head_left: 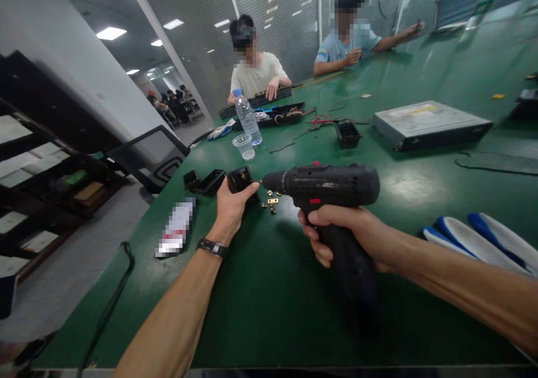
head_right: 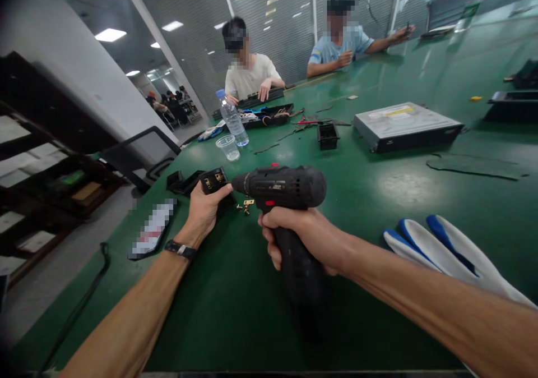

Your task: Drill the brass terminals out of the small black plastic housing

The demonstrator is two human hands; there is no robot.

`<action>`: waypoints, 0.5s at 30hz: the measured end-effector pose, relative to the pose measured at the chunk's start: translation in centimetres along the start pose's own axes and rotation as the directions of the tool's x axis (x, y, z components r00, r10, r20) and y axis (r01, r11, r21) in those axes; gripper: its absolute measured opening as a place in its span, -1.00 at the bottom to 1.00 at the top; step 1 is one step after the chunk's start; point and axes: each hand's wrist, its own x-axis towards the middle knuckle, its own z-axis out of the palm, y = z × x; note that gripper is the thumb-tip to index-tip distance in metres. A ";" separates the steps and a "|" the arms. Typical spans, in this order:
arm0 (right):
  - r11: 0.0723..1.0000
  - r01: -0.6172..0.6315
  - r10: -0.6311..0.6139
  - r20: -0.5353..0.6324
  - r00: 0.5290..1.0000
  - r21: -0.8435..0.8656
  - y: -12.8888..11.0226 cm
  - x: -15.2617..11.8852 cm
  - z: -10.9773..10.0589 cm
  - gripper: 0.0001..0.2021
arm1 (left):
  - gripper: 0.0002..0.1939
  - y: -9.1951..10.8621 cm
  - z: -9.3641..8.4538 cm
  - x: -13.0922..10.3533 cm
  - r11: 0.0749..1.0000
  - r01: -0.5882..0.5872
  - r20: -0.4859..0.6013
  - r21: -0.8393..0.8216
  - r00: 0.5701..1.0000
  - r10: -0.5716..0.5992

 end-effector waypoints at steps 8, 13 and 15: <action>0.999 -0.014 0.014 -0.015 1.000 0.053 0.2 0.0 0.2 -0.89 | -0.52 -0.3 -0.2 0.0 0.999 -0.023 -0.002 0.023 1.000 0.023; 0.997 -0.021 0.022 -0.014 1.000 0.079 0.3 0.1 0.3 -0.89 | -0.51 -0.1 0.0 -0.1 0.999 -0.030 -0.014 0.026 0.999 0.030; 0.997 -0.026 0.028 -0.019 0.999 0.069 0.4 0.1 0.3 -0.89 | -0.51 0.0 0.0 -0.1 0.999 -0.030 -0.018 0.031 0.999 0.030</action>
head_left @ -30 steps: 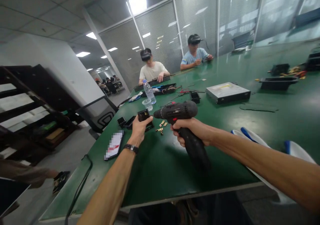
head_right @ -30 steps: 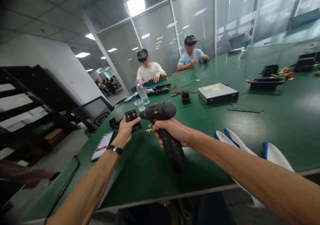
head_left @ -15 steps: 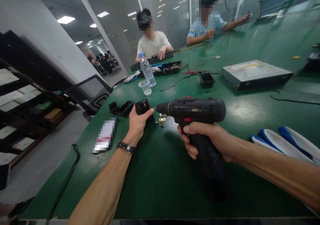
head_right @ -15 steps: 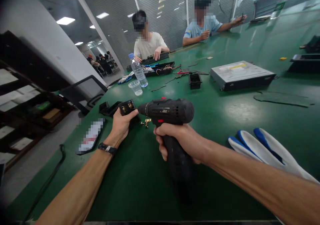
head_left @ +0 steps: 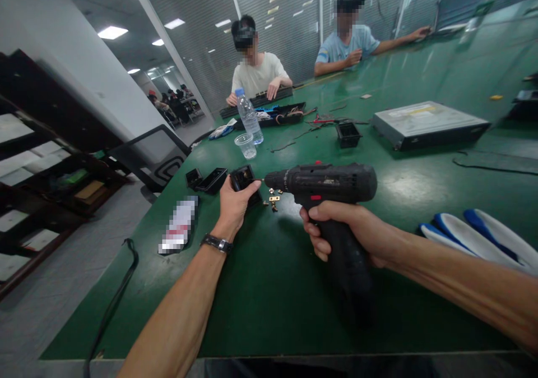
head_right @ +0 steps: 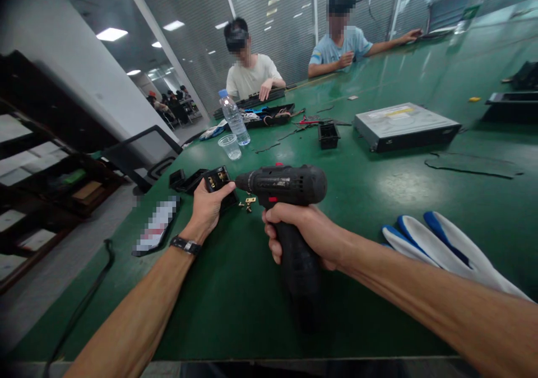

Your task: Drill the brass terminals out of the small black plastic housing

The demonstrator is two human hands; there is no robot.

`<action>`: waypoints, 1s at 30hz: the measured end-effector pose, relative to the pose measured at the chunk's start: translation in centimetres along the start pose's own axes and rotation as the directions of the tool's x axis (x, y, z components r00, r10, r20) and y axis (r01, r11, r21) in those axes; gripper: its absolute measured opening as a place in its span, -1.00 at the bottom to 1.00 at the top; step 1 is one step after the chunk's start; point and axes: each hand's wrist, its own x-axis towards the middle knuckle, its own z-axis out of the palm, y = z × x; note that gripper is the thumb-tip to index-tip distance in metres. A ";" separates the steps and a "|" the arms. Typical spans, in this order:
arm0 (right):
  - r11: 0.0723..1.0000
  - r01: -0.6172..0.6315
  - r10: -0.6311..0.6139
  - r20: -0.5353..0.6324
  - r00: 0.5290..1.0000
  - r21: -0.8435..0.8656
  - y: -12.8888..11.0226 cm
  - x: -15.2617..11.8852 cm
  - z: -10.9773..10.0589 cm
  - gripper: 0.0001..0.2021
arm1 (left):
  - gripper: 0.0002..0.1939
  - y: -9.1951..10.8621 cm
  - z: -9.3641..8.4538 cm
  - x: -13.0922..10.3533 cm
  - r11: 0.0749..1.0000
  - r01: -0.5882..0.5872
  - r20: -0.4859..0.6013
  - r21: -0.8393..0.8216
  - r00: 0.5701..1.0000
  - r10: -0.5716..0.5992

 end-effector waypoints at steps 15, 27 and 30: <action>0.997 -0.006 0.002 0.055 0.998 0.074 -0.1 0.4 -0.5 -0.89 | -0.46 0.0 -0.1 0.1 0.999 0.037 0.037 0.029 0.999 -0.038; 0.985 -0.071 0.061 0.069 0.996 0.156 -0.6 1.2 -1.8 -0.83 | -0.47 1.3 -2.0 0.0 0.981 0.094 0.227 0.173 0.965 -0.132; 0.982 -0.095 0.085 0.069 0.994 0.165 -0.5 1.4 -2.1 -0.82 | -0.52 1.8 -2.2 0.1 0.958 0.077 0.208 0.277 0.968 -0.138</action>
